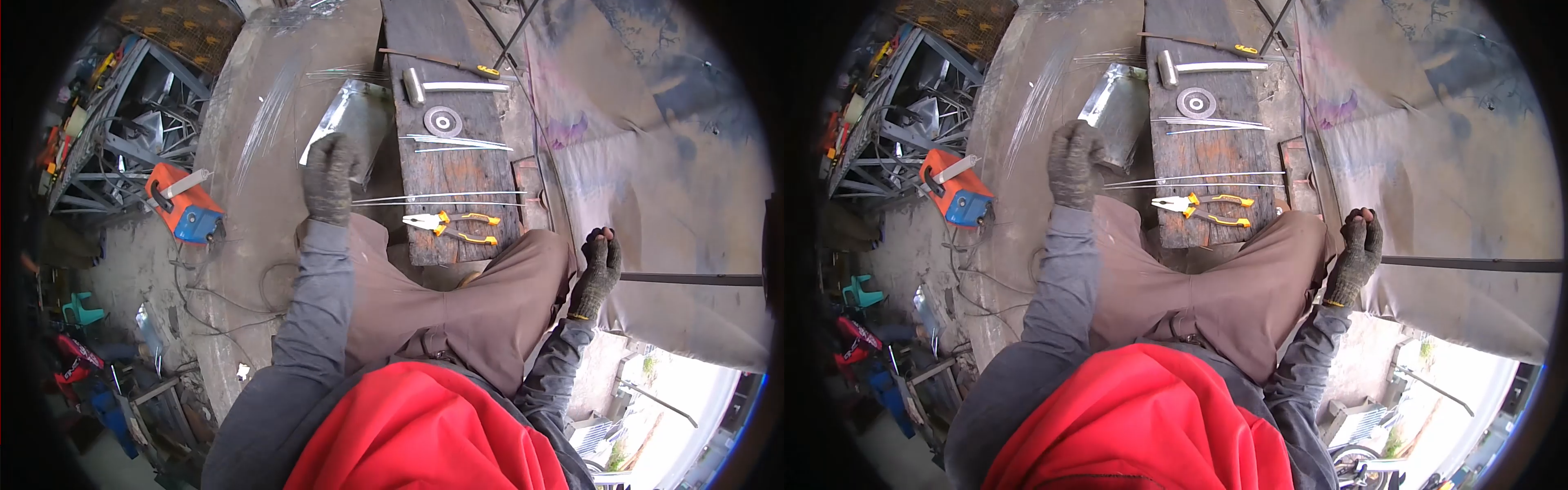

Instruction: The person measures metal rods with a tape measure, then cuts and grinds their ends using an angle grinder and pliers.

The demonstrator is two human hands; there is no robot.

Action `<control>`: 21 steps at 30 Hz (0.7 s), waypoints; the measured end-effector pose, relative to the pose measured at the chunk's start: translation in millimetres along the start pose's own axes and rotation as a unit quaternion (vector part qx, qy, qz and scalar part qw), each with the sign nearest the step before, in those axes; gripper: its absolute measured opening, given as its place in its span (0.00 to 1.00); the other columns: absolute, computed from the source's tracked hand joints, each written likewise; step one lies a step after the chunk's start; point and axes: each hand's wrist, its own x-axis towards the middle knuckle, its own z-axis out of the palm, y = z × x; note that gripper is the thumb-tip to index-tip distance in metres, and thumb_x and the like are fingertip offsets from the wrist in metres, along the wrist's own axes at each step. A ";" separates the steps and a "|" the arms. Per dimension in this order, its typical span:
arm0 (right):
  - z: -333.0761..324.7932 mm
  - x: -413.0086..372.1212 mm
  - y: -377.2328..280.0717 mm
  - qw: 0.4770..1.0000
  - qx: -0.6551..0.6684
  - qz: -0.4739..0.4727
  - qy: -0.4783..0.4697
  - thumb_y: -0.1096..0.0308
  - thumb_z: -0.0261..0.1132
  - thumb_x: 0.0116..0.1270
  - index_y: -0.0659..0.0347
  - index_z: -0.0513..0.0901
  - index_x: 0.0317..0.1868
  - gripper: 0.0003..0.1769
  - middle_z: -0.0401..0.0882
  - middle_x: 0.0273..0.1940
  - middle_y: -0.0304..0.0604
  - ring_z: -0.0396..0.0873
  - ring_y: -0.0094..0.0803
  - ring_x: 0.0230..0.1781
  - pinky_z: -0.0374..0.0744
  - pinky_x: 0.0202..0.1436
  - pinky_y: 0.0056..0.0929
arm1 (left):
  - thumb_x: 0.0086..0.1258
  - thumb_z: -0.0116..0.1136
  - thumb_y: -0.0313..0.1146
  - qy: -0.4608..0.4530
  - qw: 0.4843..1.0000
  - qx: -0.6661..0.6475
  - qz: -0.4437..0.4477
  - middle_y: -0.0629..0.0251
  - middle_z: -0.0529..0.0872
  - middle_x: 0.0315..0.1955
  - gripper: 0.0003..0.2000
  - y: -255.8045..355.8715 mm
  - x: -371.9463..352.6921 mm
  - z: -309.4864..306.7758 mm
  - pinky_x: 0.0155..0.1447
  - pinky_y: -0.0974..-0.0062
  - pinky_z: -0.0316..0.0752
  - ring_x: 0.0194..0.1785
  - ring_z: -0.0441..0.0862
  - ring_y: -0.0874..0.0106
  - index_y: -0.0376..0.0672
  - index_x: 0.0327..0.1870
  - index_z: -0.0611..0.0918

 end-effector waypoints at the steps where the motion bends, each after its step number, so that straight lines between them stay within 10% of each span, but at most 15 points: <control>1: 1.9 2.3 -16.8 1.000 -0.007 -0.018 0.001 0.66 0.68 0.75 0.67 0.82 0.58 0.17 0.84 0.46 0.41 0.81 0.26 0.45 0.80 0.51 0.29 | 0.76 0.62 0.34 0.042 0.997 0.025 0.054 0.67 0.82 0.32 0.09 41.0 2.5 3.3 0.34 0.78 0.72 0.30 0.75 0.78 0.39 0.48 0.79; 3: 3.3 11.4 -59.4 0.996 -0.033 -0.081 -0.009 0.68 0.67 0.75 0.69 0.82 0.57 0.16 0.84 0.46 0.43 0.81 0.28 0.45 0.80 0.54 0.30 | 0.77 0.61 0.37 -0.029 0.983 0.041 0.175 0.63 0.87 0.40 0.11 120.5 16.1 -35.5 0.50 0.71 0.82 0.43 0.85 0.71 0.41 0.52 0.81; 9: -20.7 34.4 -220.5 0.930 -0.077 -0.348 -0.084 0.68 0.58 0.80 0.73 0.81 0.57 0.16 0.86 0.48 0.52 0.84 0.38 0.48 0.80 0.60 0.37 | 0.80 0.54 0.40 -0.075 0.788 0.346 0.504 0.55 0.88 0.45 0.15 353.7 -29.5 -48.5 0.50 0.66 0.83 0.44 0.86 0.65 0.36 0.52 0.83; 17: -12.2 39.3 -227.4 0.875 -0.158 -0.423 -0.175 0.64 0.57 0.81 0.70 0.82 0.59 0.18 0.86 0.53 0.52 0.84 0.38 0.53 0.76 0.66 0.34 | 0.80 0.53 0.40 -0.216 0.654 0.490 0.535 0.53 0.86 0.42 0.15 351.6 -50.3 2.7 0.51 0.64 0.81 0.43 0.85 0.62 0.35 0.50 0.81; 18: -4.2 29.9 -202.3 0.920 -0.230 -0.307 -0.076 0.67 0.60 0.80 0.67 0.80 0.62 0.17 0.85 0.55 0.48 0.84 0.37 0.53 0.81 0.61 0.35 | 0.80 0.53 0.40 -0.224 0.653 0.486 0.536 0.53 0.85 0.42 0.15 343.8 -47.2 7.7 0.51 0.64 0.81 0.43 0.84 0.62 0.34 0.49 0.80; 21: -30.4 23.5 -105.2 0.940 -0.292 -0.048 -0.170 0.62 0.64 0.78 0.64 0.80 0.63 0.20 0.85 0.56 0.44 0.80 0.27 0.56 0.75 0.64 0.27 | 0.80 0.53 0.41 -0.248 0.648 0.471 0.544 0.52 0.85 0.41 0.15 330.7 -37.6 21.0 0.51 0.63 0.80 0.43 0.84 0.61 0.34 0.48 0.80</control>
